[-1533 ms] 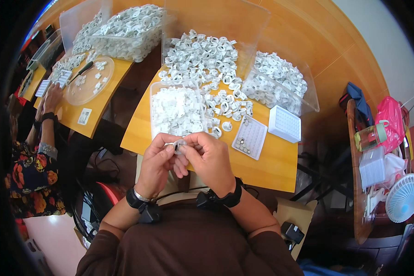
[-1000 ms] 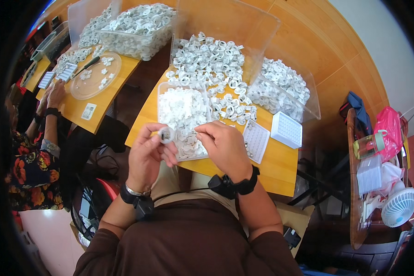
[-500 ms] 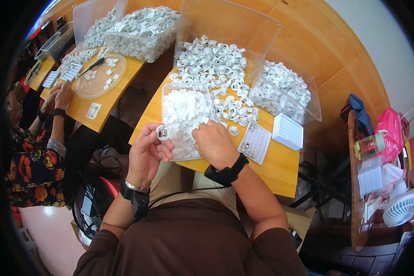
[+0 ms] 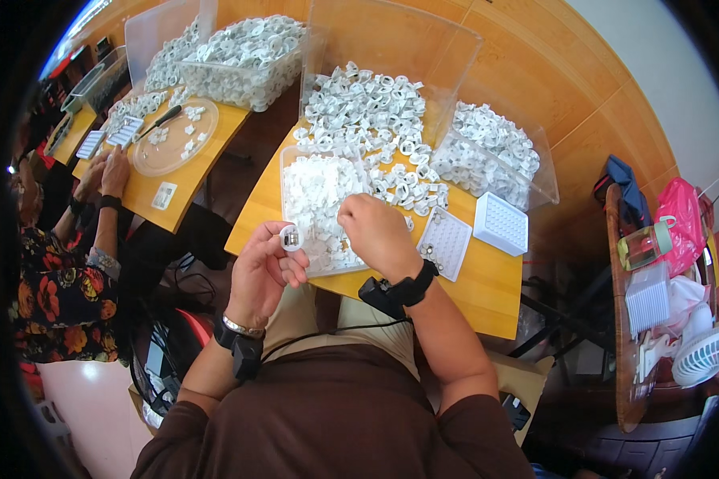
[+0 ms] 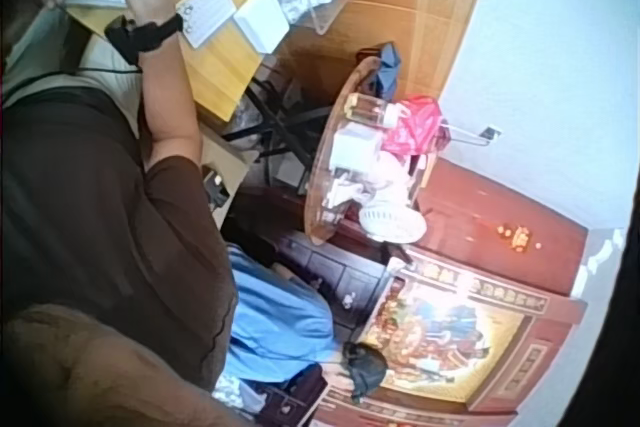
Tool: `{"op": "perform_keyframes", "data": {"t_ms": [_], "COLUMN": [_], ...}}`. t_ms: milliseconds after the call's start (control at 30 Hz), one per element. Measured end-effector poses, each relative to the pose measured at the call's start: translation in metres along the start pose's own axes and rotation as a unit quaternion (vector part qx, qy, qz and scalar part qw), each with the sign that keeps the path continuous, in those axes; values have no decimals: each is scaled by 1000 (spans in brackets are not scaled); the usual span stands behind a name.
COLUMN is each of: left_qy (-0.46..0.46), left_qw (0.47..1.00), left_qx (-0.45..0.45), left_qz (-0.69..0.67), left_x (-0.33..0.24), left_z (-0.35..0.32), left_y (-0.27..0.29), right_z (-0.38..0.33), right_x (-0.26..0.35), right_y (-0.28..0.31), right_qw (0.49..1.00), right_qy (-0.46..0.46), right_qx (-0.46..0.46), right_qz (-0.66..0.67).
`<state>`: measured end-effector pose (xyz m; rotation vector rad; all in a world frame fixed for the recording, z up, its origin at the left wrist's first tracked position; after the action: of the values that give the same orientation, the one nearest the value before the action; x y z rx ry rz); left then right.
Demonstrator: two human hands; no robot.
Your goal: Assembling small electronic or metal circular parts into white plastic housing components at a manufacturing workbench.
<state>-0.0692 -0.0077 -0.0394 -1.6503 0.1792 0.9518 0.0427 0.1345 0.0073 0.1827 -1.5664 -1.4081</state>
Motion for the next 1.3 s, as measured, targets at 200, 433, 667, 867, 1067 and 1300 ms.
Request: {"op": "perform_keyframes", "data": {"t_ms": [200,433,667,867,1067,1300], "left_qy": [14,51,60,69,67,84], "left_qw": [1000,997,994,994,996,993], "left_qx": [7,61,93,87,62,78], "left_qz": [9,7,2,10,16,18], "left_x": [4,13,14,14,13,17], "left_z": [-1,-3,-5,-6,-4,-4], "left_y": [-7,-22,-29,-30,-23,-27], "right_z": [-3,-18,-30,-31,-36,-42], "right_x": [-24,-12,-7,-16,-11,9], "right_y": [-3,-5,-7,-3,10,20], "right_qw": [925,870,832,815,862,922], "right_qy": [-116,-120,-121,-130,-144,-58], "right_qx": [118,184,203,216,142,43], "right_qz": [342,442,501,521,466,381]}}
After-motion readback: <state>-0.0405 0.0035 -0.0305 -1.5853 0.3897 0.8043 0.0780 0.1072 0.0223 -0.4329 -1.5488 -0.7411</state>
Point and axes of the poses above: each hand's wrist, its own z-axis towards the middle knuckle, its own y-axis out of the back of the hand, x = y × z, the point moved 4 cm from there along z, towards the middle knuckle, and after that the axes turned 11 degrees about -y, right-handed, at the moved point
